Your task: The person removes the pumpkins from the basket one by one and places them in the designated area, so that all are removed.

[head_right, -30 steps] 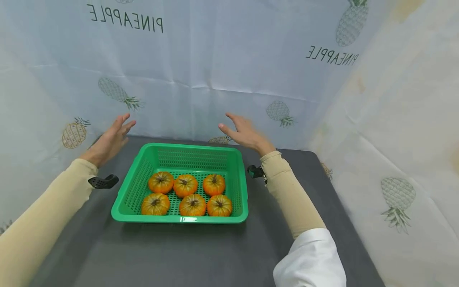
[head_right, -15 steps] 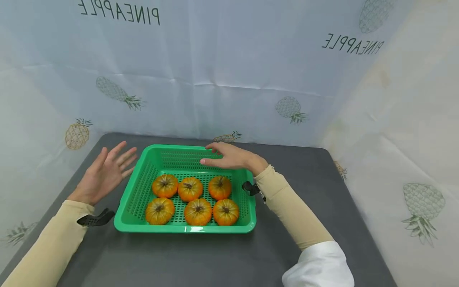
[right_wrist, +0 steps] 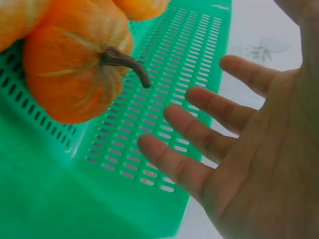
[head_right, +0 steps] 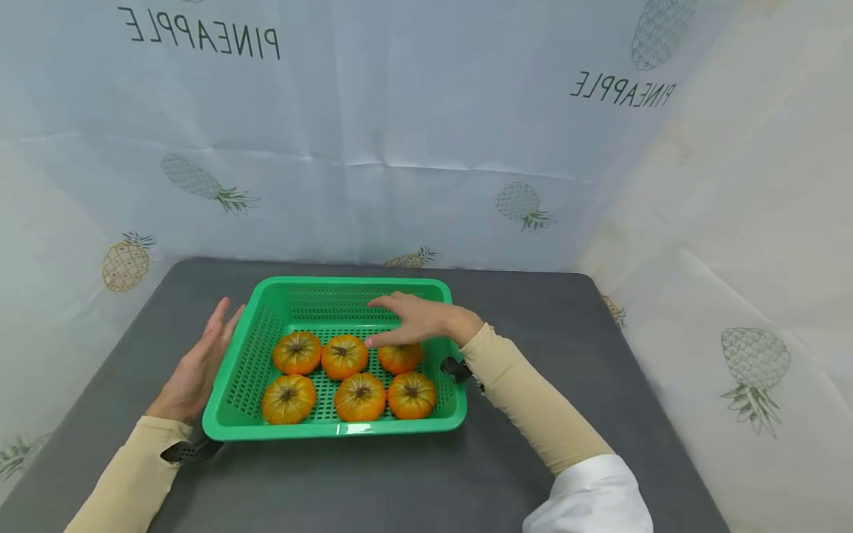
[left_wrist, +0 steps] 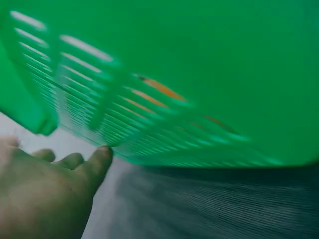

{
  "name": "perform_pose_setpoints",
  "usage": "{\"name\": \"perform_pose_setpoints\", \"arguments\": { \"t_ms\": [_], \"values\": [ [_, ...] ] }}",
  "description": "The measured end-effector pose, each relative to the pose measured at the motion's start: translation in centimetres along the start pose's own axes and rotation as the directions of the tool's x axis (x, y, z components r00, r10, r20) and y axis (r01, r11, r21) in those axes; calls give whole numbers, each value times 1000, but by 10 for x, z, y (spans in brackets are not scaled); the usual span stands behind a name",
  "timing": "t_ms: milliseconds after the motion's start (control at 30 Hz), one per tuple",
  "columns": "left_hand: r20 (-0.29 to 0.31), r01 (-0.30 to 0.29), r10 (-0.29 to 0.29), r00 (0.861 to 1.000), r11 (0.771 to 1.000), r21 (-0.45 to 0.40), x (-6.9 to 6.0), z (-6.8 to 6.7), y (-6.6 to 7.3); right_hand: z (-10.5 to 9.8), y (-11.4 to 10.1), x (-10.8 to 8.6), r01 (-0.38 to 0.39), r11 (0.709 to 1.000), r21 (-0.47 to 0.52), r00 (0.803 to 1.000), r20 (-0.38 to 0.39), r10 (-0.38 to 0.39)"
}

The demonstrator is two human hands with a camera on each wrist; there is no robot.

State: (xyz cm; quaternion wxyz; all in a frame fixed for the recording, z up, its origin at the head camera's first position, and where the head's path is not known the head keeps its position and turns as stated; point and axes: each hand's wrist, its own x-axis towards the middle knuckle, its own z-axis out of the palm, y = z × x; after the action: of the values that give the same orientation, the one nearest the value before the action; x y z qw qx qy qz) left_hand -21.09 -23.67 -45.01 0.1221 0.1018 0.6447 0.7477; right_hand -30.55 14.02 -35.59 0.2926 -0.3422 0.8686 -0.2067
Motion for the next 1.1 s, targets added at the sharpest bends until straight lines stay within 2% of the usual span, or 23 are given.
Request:
{"name": "perform_pose_setpoints", "arguments": {
  "t_ms": [167, 267, 500, 667, 833, 933, 1100],
  "values": [
    [26, 33, -34, 999, 999, 26, -11, 2, -8, 7, 0, -5, -15, 1000, -21, 1000, 27, 15],
    [17, 40, -41, 999, 997, 62, -15, 3, -10, 10, -1, -7, -25, 999, -23, 999, 46, 26],
    [-28, 27, -27, 999, 1000, 14, -19, 11, -14, 16, -6, -6, -50, 996, -79, 998, 43, 54],
    [-88, 39, -35, 996, 998, 50, -25, 17, -17, 22, -10, 0, -33, 993, -111, 998, 57, 40],
    [-137, 37, -25, 990, 996, 87, -28, 20, -18, 21, -17, 10, -20, 991, -132, 1000, 6, 21],
    [-151, 23, -10, 988, 996, 85, -26, 21, -17, 18, -21, 14, -48, 984, -173, 999, 7, 50],
    [-171, 13, -4, 985, 999, 51, -24, 25, -20, 16, -22, 18, -103, 966, -237, 991, 60, 120]
  ]
}}
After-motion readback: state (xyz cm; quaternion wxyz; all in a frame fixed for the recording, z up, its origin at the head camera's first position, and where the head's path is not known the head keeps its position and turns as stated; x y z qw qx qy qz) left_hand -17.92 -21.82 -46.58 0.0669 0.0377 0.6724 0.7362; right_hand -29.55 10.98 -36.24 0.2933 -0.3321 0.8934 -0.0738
